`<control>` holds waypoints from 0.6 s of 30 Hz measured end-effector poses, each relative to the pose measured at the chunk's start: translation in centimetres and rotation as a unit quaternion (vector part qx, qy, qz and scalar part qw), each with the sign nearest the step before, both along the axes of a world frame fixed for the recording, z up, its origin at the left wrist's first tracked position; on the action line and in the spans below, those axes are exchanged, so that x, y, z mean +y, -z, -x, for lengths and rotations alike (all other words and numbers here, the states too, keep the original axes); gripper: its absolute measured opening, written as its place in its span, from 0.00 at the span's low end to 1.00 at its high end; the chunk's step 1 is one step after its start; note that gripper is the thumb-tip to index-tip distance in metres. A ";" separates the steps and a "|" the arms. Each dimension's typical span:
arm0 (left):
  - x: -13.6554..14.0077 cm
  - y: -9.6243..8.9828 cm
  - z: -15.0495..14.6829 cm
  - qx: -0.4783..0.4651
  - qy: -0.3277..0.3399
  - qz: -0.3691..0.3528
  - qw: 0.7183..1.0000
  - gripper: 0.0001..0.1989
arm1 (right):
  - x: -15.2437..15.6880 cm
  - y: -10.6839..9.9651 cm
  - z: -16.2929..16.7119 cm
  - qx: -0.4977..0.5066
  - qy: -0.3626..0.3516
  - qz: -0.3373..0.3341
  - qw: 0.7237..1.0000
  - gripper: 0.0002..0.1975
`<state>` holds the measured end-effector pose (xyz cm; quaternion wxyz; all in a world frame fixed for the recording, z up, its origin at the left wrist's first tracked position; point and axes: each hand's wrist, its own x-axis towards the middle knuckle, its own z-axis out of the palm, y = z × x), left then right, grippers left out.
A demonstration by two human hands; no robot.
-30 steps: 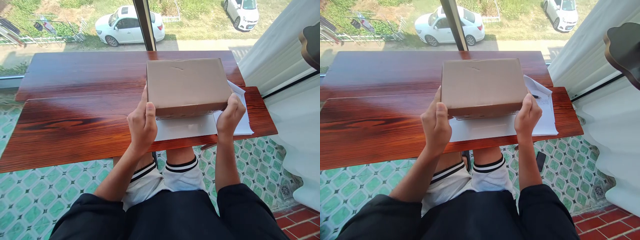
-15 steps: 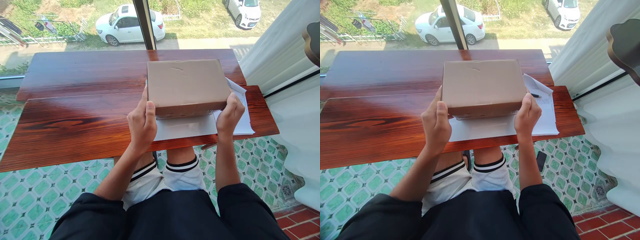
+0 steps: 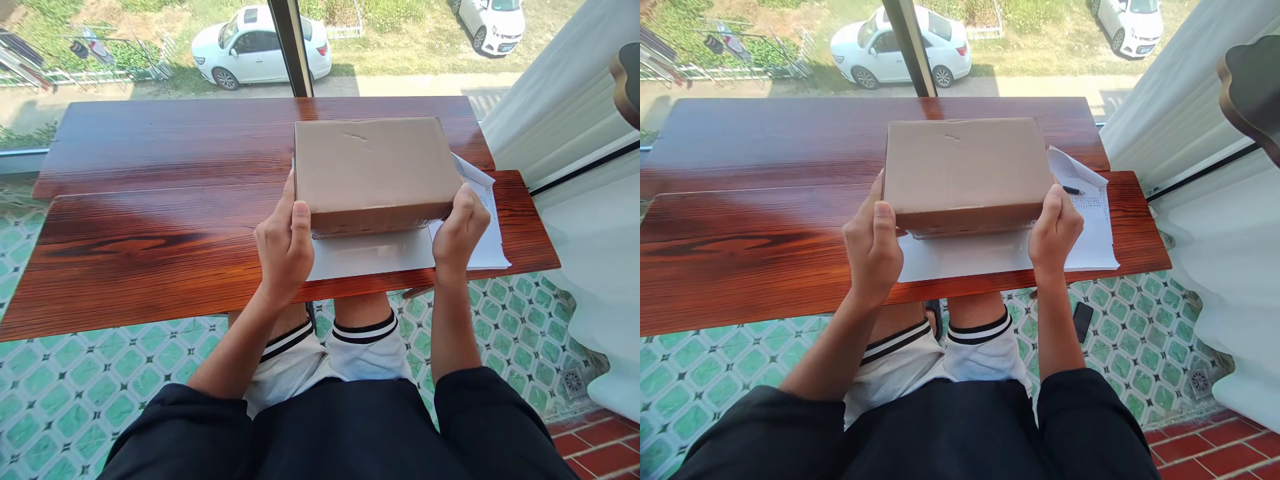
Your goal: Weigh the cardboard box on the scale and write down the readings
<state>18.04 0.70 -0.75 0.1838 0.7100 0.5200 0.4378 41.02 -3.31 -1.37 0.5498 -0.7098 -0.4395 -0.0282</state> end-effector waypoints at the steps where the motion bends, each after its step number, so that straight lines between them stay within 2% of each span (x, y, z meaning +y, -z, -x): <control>1: 0.0 0.0 0.0 0.002 0.000 0.000 1.000 0.32 | 0.0 0.0 0.0 0.000 0.001 0.000 1.000 0.24; 12: -0.5 0.3 0.5 0.010 0.014 0.031 0.999 0.31 | -0.1 0.5 0.0 -0.003 0.013 0.009 1.000 0.30; 18: -0.4 0.2 1.0 -0.016 0.043 0.042 0.998 0.31 | -0.4 0.4 -0.1 0.008 -0.007 0.011 1.000 0.30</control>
